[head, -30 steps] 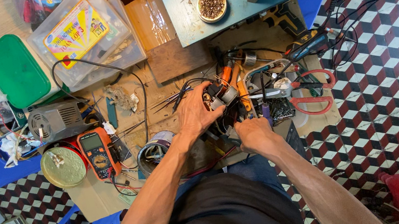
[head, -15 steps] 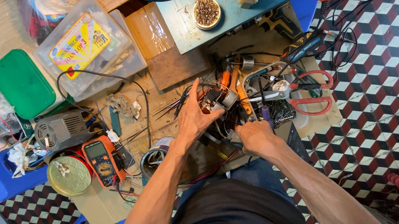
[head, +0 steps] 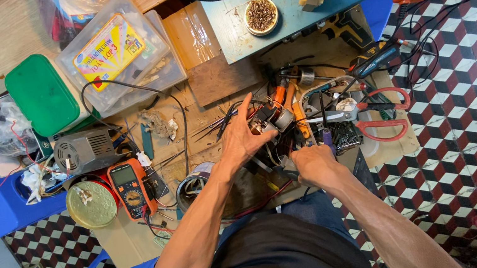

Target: The person works at a cluttered workbench repairing a small electric motor. They unscrew parts with a screwdriver, handle the motor housing and wires, use a power drill on the assembly, and connect a battery pack to test the motor, which spins.

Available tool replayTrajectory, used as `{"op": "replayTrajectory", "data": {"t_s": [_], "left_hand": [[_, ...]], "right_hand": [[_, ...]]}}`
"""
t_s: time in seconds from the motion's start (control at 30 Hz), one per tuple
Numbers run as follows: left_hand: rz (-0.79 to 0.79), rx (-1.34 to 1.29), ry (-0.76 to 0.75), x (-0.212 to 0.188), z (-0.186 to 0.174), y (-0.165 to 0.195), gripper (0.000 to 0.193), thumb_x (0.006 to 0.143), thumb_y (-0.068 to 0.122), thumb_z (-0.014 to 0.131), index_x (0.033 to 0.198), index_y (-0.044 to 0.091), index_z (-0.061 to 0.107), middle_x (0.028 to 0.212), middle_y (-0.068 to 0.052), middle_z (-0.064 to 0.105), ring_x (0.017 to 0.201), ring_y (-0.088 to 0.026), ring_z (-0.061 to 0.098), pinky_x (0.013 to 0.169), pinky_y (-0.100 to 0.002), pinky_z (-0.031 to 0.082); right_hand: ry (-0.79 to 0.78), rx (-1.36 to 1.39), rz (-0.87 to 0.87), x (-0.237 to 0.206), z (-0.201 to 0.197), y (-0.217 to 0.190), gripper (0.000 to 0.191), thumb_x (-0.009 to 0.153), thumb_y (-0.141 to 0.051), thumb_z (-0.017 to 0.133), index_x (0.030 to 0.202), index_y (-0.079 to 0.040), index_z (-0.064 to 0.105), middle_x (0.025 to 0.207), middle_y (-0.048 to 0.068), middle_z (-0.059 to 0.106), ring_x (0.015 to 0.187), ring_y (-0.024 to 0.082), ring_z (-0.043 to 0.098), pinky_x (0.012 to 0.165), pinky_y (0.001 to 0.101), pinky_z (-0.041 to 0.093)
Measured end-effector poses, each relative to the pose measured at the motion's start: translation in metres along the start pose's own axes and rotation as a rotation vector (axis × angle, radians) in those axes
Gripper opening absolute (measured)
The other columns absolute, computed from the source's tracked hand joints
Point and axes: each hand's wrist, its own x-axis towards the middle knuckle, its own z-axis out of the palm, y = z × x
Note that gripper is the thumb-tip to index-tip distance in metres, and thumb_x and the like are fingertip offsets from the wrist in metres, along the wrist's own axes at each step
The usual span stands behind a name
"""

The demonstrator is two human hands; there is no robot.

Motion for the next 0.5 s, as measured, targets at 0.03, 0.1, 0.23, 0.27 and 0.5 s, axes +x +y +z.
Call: {"op": "replayTrajectory", "data": {"t_s": [0.03,0.1,0.23,0.27,0.5], "left_hand": [[-0.004,-0.005,-0.001,0.0,-0.001,0.001,0.116,0.065,0.038,0.09,0.16,0.014,0.028,0.13,-0.02,0.067,0.116,-0.035,0.068,0.102,-0.045,0.051],[-0.012,-0.014,-0.004,-0.002,-0.002,0.002,0.114,0.065,0.038,0.089,0.16,0.014,0.03,0.128,-0.019,0.069,0.113,-0.035,0.069,0.1,-0.045,0.053],[0.018,0.031,-0.009,-0.001,0.0,-0.004,0.109,0.068,0.042,0.087,0.158,0.013,0.032,0.133,-0.019,0.067,0.117,-0.035,0.066,0.1,-0.044,0.051],[0.042,0.064,-0.013,0.001,0.002,-0.007,0.107,0.069,0.043,0.086,0.157,0.013,0.034,0.136,-0.019,0.065,0.119,-0.035,0.065,0.101,-0.044,0.05],[-0.14,-0.301,-0.191,0.03,0.004,-0.035,0.083,0.087,0.047,0.07,0.153,0.005,0.045,0.142,-0.019,0.062,0.13,-0.027,0.061,0.109,-0.037,0.047]], "right_hand": [[-0.013,0.001,0.007,0.0,-0.001,0.0,0.04,0.076,-0.025,0.087,0.108,-0.009,0.069,0.101,0.011,0.075,0.101,0.029,0.073,0.086,0.0424,0.057],[-0.02,0.005,0.008,0.0,-0.002,0.0,0.04,0.076,-0.026,0.088,0.107,-0.009,0.07,0.101,0.011,0.075,0.101,0.029,0.073,0.086,0.0424,0.057],[0.017,0.006,-0.009,-0.002,-0.003,0.0,0.039,0.075,-0.026,0.088,0.106,-0.01,0.07,0.102,0.011,0.075,0.103,0.03,0.073,0.087,0.0425,0.057],[0.026,0.005,-0.013,-0.002,-0.003,0.0,0.039,0.075,-0.026,0.088,0.106,-0.01,0.07,0.102,0.011,0.075,0.103,0.03,0.072,0.087,0.0425,0.057],[-0.037,0.002,0.031,0.002,-0.003,-0.001,0.037,0.077,-0.022,0.085,0.11,-0.011,0.07,0.104,0.01,0.075,0.104,0.029,0.073,0.087,0.0433,0.057]]}}
